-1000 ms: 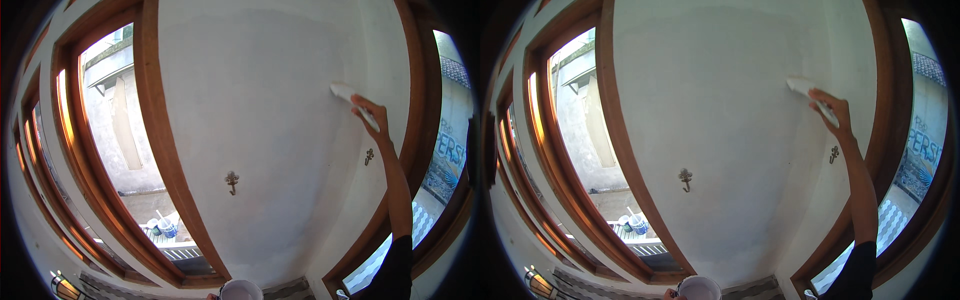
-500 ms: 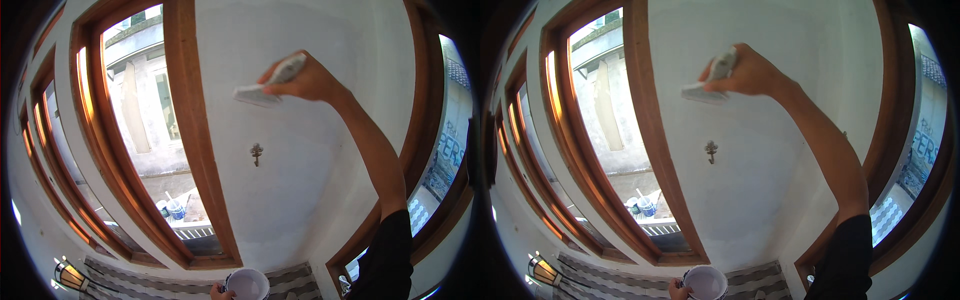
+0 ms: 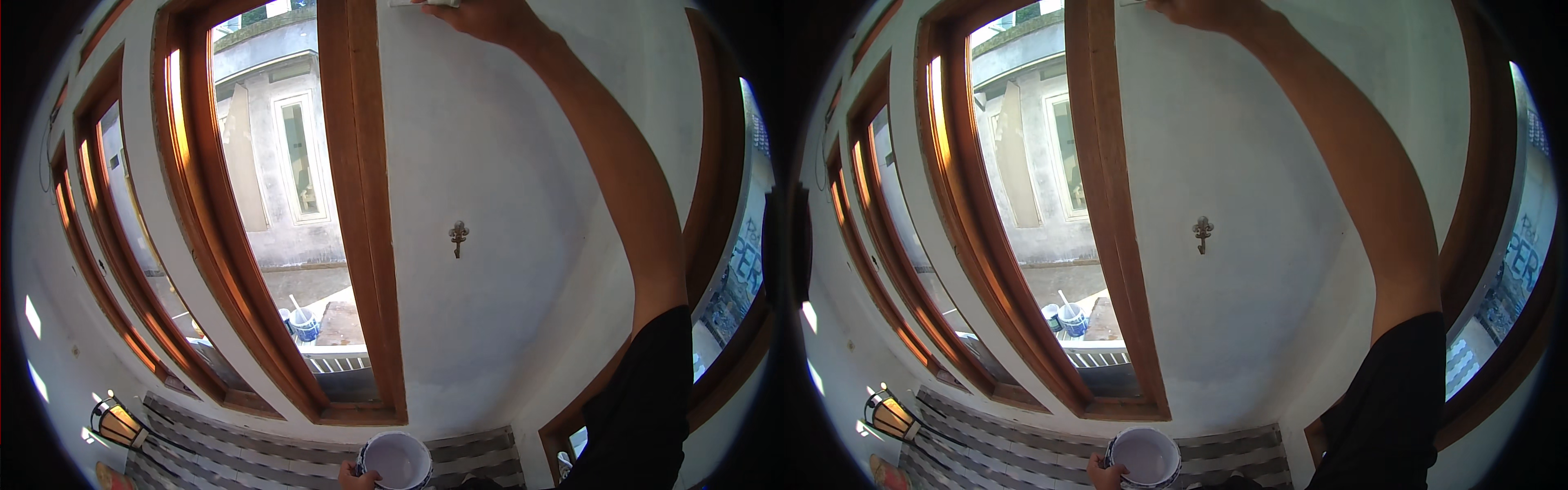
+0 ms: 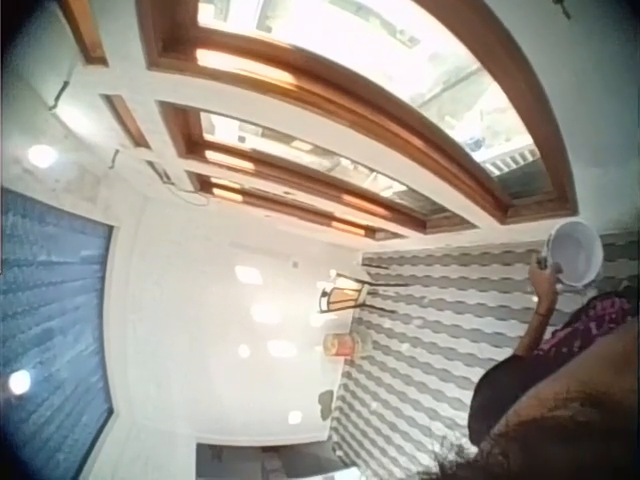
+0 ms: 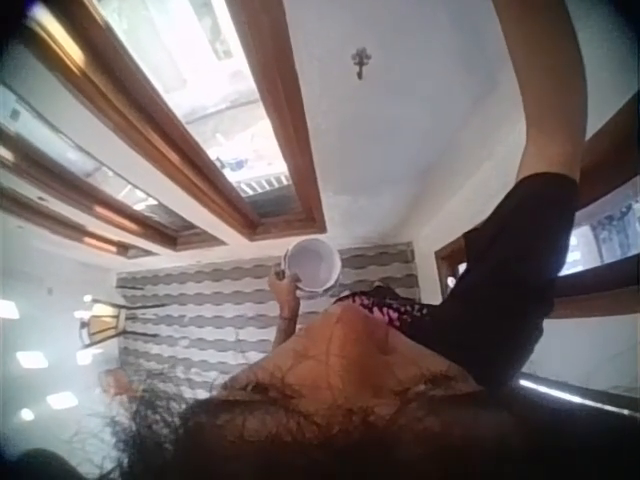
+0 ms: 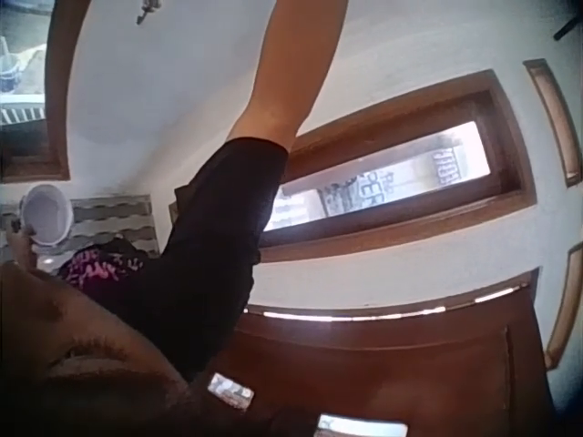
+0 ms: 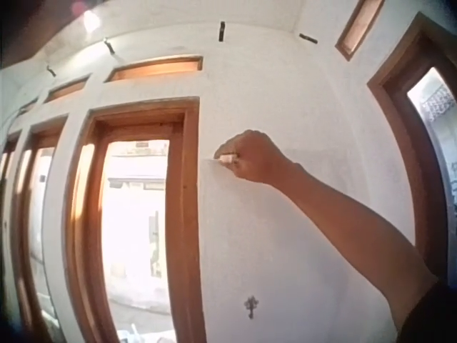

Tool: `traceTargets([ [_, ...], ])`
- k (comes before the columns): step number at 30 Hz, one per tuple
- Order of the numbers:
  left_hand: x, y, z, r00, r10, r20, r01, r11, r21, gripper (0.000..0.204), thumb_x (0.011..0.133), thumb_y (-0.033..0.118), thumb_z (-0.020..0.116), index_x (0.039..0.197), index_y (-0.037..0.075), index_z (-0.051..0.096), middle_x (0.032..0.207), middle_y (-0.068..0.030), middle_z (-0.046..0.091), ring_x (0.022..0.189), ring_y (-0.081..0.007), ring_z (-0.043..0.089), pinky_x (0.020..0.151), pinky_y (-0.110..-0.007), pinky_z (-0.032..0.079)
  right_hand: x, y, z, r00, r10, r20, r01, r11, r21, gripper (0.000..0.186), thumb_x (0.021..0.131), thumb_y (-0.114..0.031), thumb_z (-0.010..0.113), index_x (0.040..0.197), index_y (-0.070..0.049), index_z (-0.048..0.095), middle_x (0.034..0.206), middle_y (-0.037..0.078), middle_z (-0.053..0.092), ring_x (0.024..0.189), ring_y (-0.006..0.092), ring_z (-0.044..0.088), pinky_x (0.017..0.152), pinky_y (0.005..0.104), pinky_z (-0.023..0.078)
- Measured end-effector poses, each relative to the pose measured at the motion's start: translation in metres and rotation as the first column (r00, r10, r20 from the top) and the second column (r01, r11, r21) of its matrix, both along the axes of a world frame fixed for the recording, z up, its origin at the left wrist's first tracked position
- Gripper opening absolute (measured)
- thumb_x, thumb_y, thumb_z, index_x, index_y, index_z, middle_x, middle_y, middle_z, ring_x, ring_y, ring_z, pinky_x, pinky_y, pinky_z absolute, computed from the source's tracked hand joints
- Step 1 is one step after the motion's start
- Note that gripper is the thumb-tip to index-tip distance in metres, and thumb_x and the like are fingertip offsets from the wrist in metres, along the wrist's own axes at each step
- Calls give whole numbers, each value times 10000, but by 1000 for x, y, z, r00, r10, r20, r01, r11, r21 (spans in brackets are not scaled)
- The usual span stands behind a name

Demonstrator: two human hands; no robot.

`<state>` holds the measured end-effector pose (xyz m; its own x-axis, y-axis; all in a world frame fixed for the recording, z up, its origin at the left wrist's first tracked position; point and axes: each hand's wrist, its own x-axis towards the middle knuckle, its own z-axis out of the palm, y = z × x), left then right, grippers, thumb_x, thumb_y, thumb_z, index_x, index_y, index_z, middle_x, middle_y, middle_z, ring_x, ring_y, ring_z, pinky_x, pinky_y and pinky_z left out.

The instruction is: Painting an interior wall using a brush and white paint from a bucket.

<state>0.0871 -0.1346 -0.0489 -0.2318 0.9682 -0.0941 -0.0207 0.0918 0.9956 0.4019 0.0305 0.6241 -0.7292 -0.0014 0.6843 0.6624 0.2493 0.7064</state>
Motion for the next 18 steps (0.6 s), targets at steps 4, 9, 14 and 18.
traceTargets([
  [4,5,5,0,998,6,58,-3,999,-52,317,625,-8,598,942,-13,600,743,-40,573,611,-128,501,460,-277,383,21,44,-48,998,16,60,-25,988,155,175,738,-99,678,906,-123,719,886,54,696,820,244,668,670,385,550],
  [9,12,8,8,994,25,105,-21,999,-35,234,625,13,614,854,15,566,721,-29,549,599,-127,492,442,-273,374,3,38,-172,987,-145,65,147,989,-28,111,814,-81,676,916,-95,716,776,29,648,715,191,613,585,329,516],
  [14,16,16,-10,996,40,85,-36,998,-41,199,625,39,628,739,78,469,664,3,465,530,-113,437,423,-290,360,8,18,-237,995,-40,96,64,964,-258,205,656,-27,688,856,-69,680,826,14,659,700,171,595,495,284,489],
  [18,21,18,-7,989,55,141,-55,998,-4,200,623,55,638,738,70,476,656,-1,465,516,-115,430,422,-298,359,10,13,-223,998,54,-26,-60,832,-552,212,723,-86,716,935,-85,731,766,26,690,684,174,638,547,322,508],
])
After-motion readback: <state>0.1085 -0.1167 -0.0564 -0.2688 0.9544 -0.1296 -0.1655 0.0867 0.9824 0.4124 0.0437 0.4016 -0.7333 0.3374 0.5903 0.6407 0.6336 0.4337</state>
